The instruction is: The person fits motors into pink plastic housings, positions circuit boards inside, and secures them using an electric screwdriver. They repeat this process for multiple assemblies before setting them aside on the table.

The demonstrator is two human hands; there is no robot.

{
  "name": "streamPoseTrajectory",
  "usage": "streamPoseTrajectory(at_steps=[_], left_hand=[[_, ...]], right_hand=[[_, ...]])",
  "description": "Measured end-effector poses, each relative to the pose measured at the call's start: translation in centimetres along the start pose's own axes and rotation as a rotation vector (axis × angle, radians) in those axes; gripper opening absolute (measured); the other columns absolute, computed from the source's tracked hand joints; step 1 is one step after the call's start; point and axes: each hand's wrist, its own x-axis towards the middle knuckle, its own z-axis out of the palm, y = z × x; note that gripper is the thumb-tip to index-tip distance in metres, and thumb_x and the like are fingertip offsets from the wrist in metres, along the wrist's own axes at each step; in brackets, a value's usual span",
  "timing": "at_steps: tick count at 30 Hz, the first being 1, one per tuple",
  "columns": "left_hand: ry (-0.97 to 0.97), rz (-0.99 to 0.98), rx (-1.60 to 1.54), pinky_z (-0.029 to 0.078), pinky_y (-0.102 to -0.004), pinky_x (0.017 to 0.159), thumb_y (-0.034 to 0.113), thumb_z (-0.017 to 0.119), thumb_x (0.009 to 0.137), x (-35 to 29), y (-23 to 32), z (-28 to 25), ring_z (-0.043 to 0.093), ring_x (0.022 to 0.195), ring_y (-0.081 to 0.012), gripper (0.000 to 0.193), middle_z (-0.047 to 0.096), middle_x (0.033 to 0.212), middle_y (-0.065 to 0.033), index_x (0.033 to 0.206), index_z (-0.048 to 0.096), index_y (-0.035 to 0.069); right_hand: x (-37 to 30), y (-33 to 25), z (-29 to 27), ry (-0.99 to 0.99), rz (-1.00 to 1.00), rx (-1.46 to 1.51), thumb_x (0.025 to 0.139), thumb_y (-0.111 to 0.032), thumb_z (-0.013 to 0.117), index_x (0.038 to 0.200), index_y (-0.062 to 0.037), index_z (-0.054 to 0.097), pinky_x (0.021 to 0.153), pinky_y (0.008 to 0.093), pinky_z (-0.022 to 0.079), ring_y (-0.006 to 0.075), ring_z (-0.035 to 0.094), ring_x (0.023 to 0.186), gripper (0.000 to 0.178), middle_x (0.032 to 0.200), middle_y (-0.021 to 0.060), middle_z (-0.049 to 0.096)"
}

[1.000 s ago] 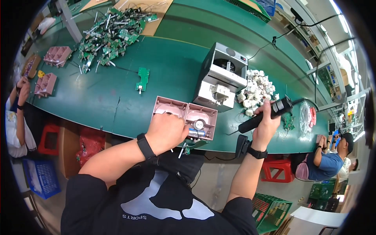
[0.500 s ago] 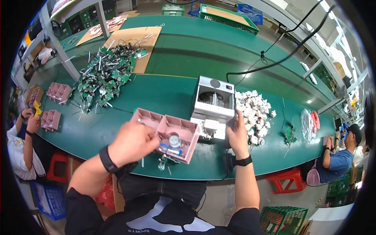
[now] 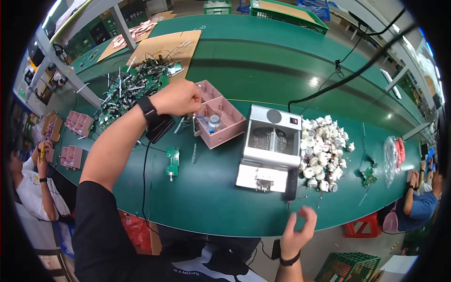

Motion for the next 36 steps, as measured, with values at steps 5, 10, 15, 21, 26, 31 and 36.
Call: streamPoseTrajectory(at_steps=[5,10,15,21,26,31,36], left_hand=[[0.164,-0.056,-0.066,0.050,-0.0363,0.059,0.018,0.070,0.085,3.0,-2.7,1.3,0.062,0.057,-0.0236,0.020,0.066,0.065,-0.0132,0.077,0.071,0.000],[0.513,-0.163,-0.099,0.055,-0.0443,0.063,0.023,0.071,0.088,4.5,-4.1,3.5,0.069,0.063,-0.0321,0.021,0.072,0.070,-0.0136,0.081,0.075,0.003],[0.781,-0.141,-0.086,0.054,-0.0430,0.059,0.017,0.072,0.091,4.4,-3.3,5.3,0.068,0.061,-0.0310,0.016,0.071,0.070,-0.0123,0.082,0.074,0.003],[1.077,0.028,0.004,0.052,-0.0393,0.054,0.007,0.072,0.091,5.1,-2.9,7.0,0.067,0.059,-0.0291,0.006,0.068,0.069,-0.0112,0.086,0.071,0.003],[1.098,-0.013,-0.034,0.053,-0.0435,0.057,0.010,0.071,0.091,7.3,-4.8,8.3,0.068,0.060,-0.0311,0.011,0.070,0.073,-0.0129,0.083,0.071,0.003],[0.888,-0.153,-0.016,0.057,-0.0490,0.064,0.019,0.073,0.090,12.2,-6.3,7.0,0.072,0.067,-0.0361,0.018,0.074,0.082,-0.0179,0.085,0.075,0.002],[0.474,-0.482,0.107,0.060,-0.0492,0.083,0.027,0.076,0.086,15.6,-6.2,4.8,0.075,0.091,-0.0408,0.028,0.076,0.096,-0.0249,0.094,0.079,0.001]], right_hand=[[-3.8,-0.6,1.4,-0.052,0.165,0.067,0.090,0.005,0.070,0.111,0.0040,0.063,0.073,0.0330,0.048,0.0205,0.060,0.078,0.023,0.092,0.0120,0.063],[-4.9,0.5,3.7,-0.083,0.121,0.062,0.091,0.003,0.070,0.102,0.0026,0.064,0.058,0.0294,0.044,0.0159,0.055,0.061,0.013,0.074,0.0069,0.059],[-5.2,1.4,4.3,-0.107,0.005,0.018,0.090,0.003,0.070,0.093,0.0008,0.064,0.048,0.0279,0.038,0.0132,0.049,0.048,0.007,0.063,0.0035,0.054],[-4.7,0.3,4.2,-0.103,0.033,-0.049,0.084,0.004,0.073,0.088,-0.0008,0.066,0.047,0.0314,0.041,0.0191,0.053,0.047,0.010,0.062,0.0057,0.056],[-4.7,0.3,4.5,-0.116,0.019,-0.070,0.084,0.004,0.073,0.087,-0.0013,0.066,0.047,0.0316,0.041,0.0190,0.052,0.047,0.009,0.061,0.0054,0.055],[-4.5,0.4,4.4,-0.092,-0.024,-0.105,0.084,0.003,0.074,0.086,-0.0018,0.067,0.046,0.0323,0.040,0.0197,0.052,0.047,0.009,0.061,0.0054,0.055],[-4.3,0.1,4.7,-0.099,-0.021,-0.104,0.084,0.003,0.073,0.086,-0.0022,0.067,0.046,0.0328,0.039,0.0202,0.051,0.047,0.009,0.061,0.0054,0.055]])
